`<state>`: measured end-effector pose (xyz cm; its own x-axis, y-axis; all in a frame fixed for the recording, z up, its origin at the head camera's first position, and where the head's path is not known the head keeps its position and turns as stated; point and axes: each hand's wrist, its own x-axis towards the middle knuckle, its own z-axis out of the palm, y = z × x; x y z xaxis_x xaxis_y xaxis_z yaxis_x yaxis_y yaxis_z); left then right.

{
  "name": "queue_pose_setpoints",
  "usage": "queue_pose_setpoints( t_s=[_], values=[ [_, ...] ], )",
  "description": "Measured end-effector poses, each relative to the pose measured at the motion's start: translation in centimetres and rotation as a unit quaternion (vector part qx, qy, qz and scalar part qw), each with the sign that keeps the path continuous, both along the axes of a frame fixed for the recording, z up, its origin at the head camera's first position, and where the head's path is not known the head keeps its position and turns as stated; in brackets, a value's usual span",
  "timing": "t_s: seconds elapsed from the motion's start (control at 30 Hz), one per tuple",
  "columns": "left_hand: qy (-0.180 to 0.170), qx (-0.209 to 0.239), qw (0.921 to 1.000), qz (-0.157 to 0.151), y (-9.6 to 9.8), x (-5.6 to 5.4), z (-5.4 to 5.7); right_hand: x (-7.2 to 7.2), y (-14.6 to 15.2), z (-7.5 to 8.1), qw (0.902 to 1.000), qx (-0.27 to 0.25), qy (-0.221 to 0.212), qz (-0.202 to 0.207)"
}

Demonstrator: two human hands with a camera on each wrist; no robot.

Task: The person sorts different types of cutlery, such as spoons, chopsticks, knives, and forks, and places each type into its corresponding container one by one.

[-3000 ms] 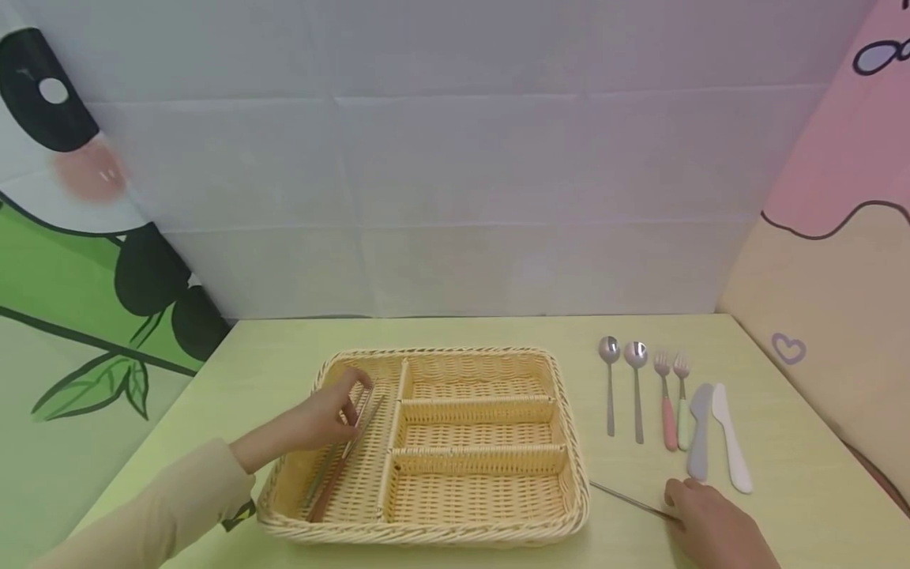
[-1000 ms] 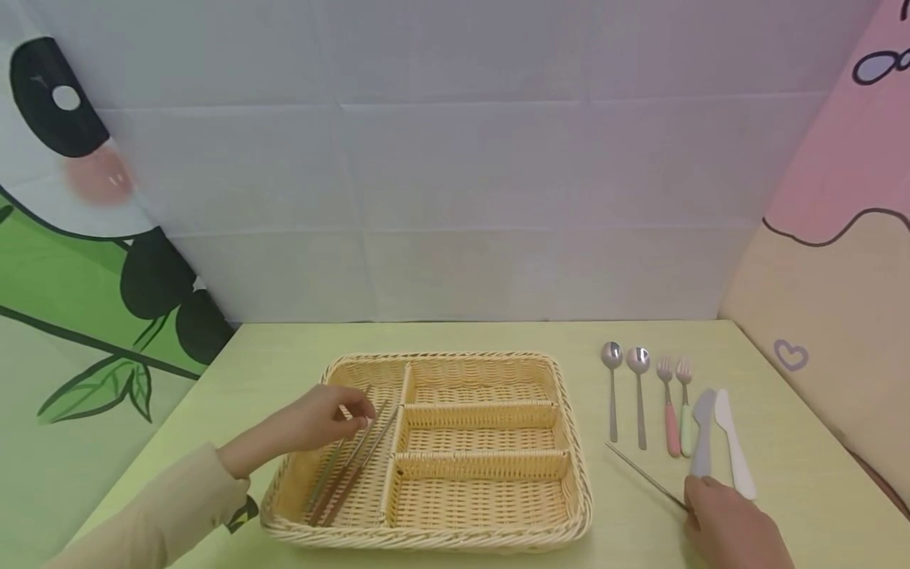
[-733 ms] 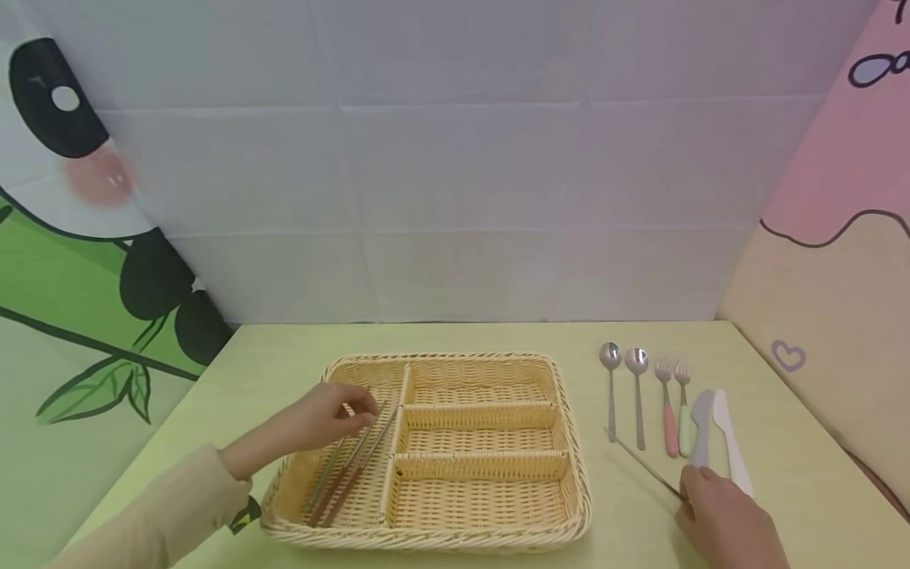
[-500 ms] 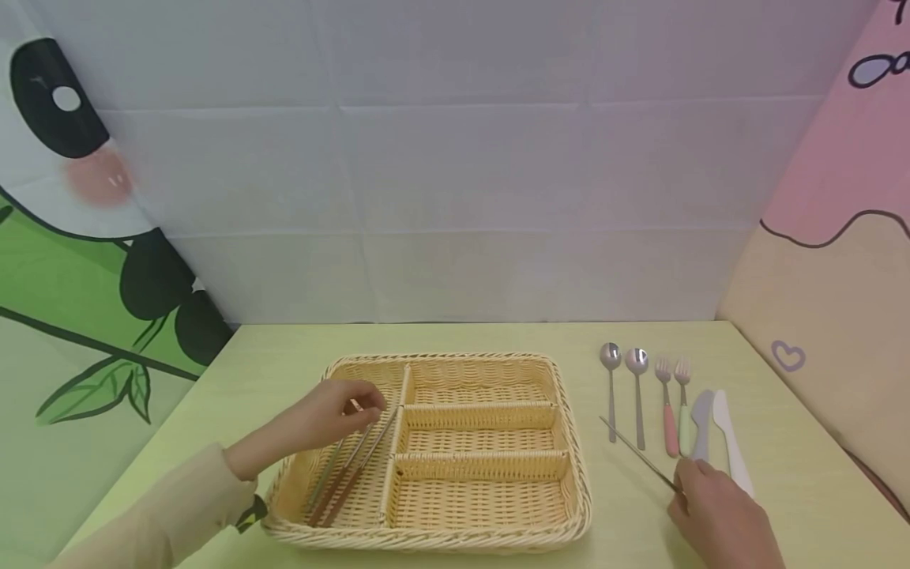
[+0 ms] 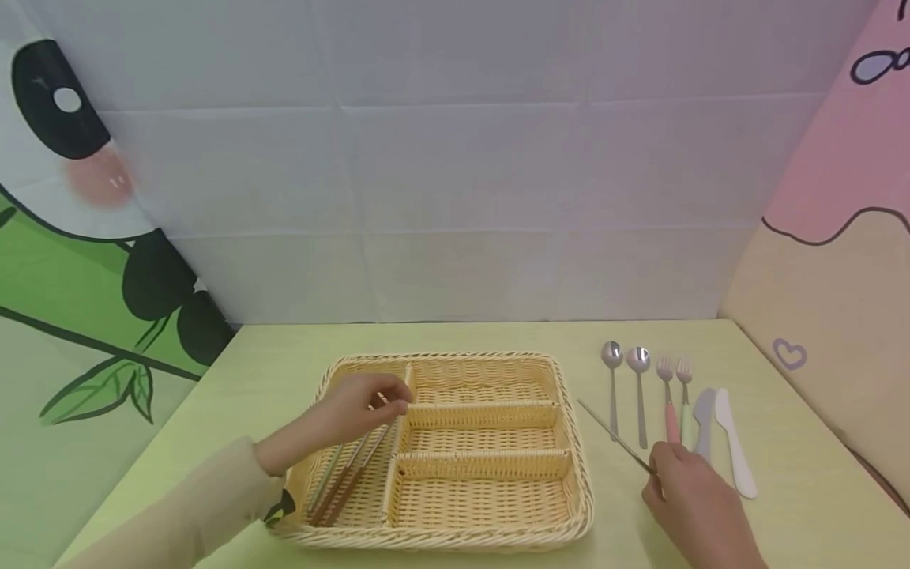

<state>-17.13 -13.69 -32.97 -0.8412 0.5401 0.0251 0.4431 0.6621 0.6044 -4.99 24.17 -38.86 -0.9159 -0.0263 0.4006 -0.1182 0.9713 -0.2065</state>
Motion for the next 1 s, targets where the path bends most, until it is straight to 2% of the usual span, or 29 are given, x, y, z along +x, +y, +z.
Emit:
queue_pose_setpoints(
  t_s=[0.23,0.53,0.77,1.0],
  values=[
    [-0.011,0.030,0.9994,-0.014,1.5,0.2,0.0,-0.6,-1.5,0.3,0.9964,0.003,0.073,0.043],
    [-0.027,0.054,0.9977,-0.030,3.1,0.2,-0.5,-1.1,-3.6,0.8,0.9914,0.010,0.110,0.070],
    [-0.055,0.079,0.9945,-0.041,4.3,0.4,-0.8,-1.4,-5.2,1.2,0.9900,0.005,0.113,0.084],
    [-0.082,0.097,0.9913,-0.036,5.4,0.8,-0.7,-1.5,-6.7,1.7,0.9907,-0.001,0.105,0.087]
  ],
)
